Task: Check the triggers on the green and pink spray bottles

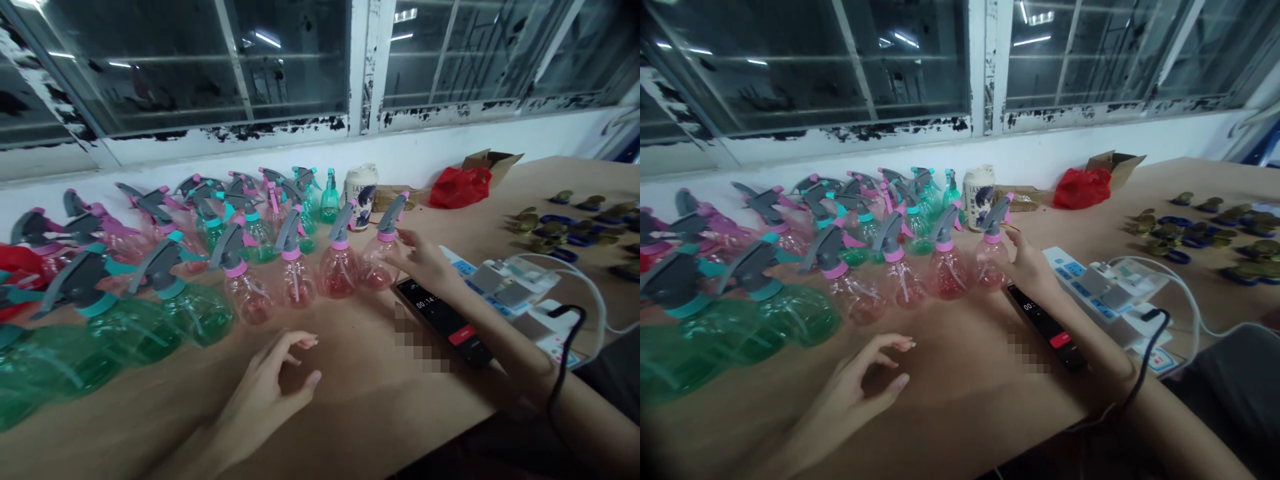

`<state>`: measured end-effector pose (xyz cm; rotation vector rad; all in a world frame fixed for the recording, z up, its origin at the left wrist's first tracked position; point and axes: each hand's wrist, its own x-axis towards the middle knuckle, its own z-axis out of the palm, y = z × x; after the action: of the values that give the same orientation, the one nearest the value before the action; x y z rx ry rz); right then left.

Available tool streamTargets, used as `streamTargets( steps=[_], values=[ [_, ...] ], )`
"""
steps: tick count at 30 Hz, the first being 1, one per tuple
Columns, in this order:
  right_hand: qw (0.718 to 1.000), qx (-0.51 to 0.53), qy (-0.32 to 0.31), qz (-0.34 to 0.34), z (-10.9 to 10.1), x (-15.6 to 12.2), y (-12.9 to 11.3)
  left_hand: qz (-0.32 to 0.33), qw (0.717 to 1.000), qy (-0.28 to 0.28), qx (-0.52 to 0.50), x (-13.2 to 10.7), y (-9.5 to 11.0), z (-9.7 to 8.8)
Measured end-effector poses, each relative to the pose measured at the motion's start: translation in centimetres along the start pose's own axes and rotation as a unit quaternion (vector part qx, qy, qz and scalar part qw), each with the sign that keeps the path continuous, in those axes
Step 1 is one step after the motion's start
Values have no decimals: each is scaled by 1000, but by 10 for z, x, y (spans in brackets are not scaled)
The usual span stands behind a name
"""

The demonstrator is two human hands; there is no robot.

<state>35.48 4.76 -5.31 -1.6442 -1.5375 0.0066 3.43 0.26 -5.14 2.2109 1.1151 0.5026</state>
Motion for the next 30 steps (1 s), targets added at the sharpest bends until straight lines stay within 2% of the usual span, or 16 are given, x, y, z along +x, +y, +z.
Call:
streamTargets(
  steps=[4, 7, 13, 16, 19, 22, 26, 30],
  values=[
    [999, 18, -28, -26, 7, 5, -5, 7, 1000, -5, 0, 0, 3, 0],
    [999, 12, -26, -20, 5, 5, -10, 10, 1000, 2, -5, -1, 7, 0],
    [999, -24, 28, 16, -16, -9, -22, 10, 1000, 7, -13, -5, 15, -2],
    [999, -13, 44, -2, -25, -27, -42, 5, 1000, 8, -27, -10, 14, -7],
    [999, 41, 11, -32, -28, -52, -74, -2, 999, 17, -38, -15, 12, -15],
    [997, 59, -44, -34, -20, -78, -111, 11, 998, 34, -55, -21, 11, -25],
    [976, 107, -157, -107, 5, -99, -149, 43, 991, 58, -113, -29, 12, -40],
    [952, 154, -209, -160, 34, -107, -171, 39, 985, 114, -125, -38, 10, -55]
  ],
)
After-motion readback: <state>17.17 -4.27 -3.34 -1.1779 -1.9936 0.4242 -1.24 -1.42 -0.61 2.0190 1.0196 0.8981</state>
